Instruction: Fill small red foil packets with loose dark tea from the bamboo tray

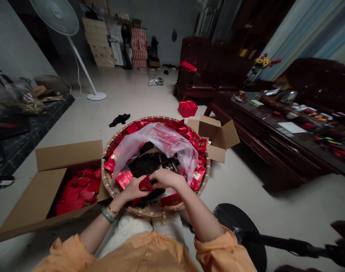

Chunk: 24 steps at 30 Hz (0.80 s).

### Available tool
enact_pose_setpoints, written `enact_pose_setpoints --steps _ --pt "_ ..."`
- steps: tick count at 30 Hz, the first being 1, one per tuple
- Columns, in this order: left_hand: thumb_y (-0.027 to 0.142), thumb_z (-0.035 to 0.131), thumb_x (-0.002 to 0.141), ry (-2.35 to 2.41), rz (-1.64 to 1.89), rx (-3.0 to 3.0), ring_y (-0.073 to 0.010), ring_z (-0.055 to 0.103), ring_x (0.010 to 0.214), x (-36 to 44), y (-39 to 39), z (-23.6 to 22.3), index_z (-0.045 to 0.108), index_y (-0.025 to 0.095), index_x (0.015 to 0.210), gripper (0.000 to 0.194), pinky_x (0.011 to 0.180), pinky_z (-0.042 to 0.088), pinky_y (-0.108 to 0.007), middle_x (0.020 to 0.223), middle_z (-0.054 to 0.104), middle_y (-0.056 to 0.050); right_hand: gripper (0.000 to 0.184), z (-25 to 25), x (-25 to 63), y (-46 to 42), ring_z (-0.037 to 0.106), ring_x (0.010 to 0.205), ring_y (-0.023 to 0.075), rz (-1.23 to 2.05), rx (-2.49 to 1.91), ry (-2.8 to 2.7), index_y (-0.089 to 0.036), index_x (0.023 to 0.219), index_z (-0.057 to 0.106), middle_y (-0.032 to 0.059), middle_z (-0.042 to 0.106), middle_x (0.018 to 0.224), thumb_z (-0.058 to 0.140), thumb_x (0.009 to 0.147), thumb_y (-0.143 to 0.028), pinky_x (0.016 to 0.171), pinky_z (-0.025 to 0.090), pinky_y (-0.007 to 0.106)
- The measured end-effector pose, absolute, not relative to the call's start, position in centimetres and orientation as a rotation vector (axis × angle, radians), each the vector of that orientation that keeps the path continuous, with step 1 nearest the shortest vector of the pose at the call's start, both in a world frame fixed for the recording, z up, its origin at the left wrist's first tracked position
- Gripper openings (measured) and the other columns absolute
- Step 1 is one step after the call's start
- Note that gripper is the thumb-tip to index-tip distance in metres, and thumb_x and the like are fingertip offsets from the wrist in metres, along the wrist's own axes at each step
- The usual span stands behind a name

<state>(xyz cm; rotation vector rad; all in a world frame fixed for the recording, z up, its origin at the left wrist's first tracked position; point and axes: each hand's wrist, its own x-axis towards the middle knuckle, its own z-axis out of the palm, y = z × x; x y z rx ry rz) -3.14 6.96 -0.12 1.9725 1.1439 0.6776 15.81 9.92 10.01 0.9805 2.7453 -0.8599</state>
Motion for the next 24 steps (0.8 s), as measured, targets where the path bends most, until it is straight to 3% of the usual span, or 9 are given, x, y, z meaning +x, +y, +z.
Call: enact_pose_setpoints --steps 7,13,19,24 --pt "0.033 0.07 0.06 1.134 0.627 1.912 -0.0192 0.061 0.074 -3.2 7.5 -0.3 0.057 0.019 0.109 0.052 0.067 0.044 -0.027 0.084 0.067 -0.001 0.02 8.5 13.9 10.7 0.067 0.077 0.0246 -0.433 1.231 2.598 -0.016 0.085 0.071 0.0124 0.072 0.084 0.056 0.072 -0.016 0.056 0.039 0.023" --pt "0.034 0.072 0.059 1.151 0.693 1.894 -0.0202 0.062 0.081 -3.1 7.7 -0.4 0.045 0.022 0.124 0.071 0.07 0.046 -0.028 0.095 0.066 -0.003 0.02 7.8 14.5 11.3 0.067 0.085 0.0229 -0.594 1.215 2.631 -0.019 0.089 0.07 0.0091 0.072 0.087 0.06 0.072 -0.022 0.061 0.041 0.021" --pt "0.033 0.07 0.061 1.164 0.668 1.922 -0.0168 0.059 0.063 -2.4 7.1 -0.6 0.025 0.021 0.141 0.093 0.059 0.043 -0.024 0.083 0.066 -0.002 0.017 6.8 14.5 11.4 0.067 0.076 0.0201 -0.665 1.16 2.551 -0.015 0.085 0.07 0.0103 0.072 0.083 0.059 0.072 -0.017 0.059 0.04 0.02" --pt "0.033 0.071 0.06 1.286 0.651 2.012 -0.0196 0.061 0.06 -2.8 7.3 -1.2 0.028 0.021 0.141 0.092 0.056 0.041 -0.024 0.067 0.062 0.001 0.017 6.2 14.6 11.2 0.066 0.079 0.0204 -0.608 1.289 2.639 -0.016 0.086 0.071 0.0112 0.072 0.084 0.061 0.072 -0.019 0.061 0.041 0.02"
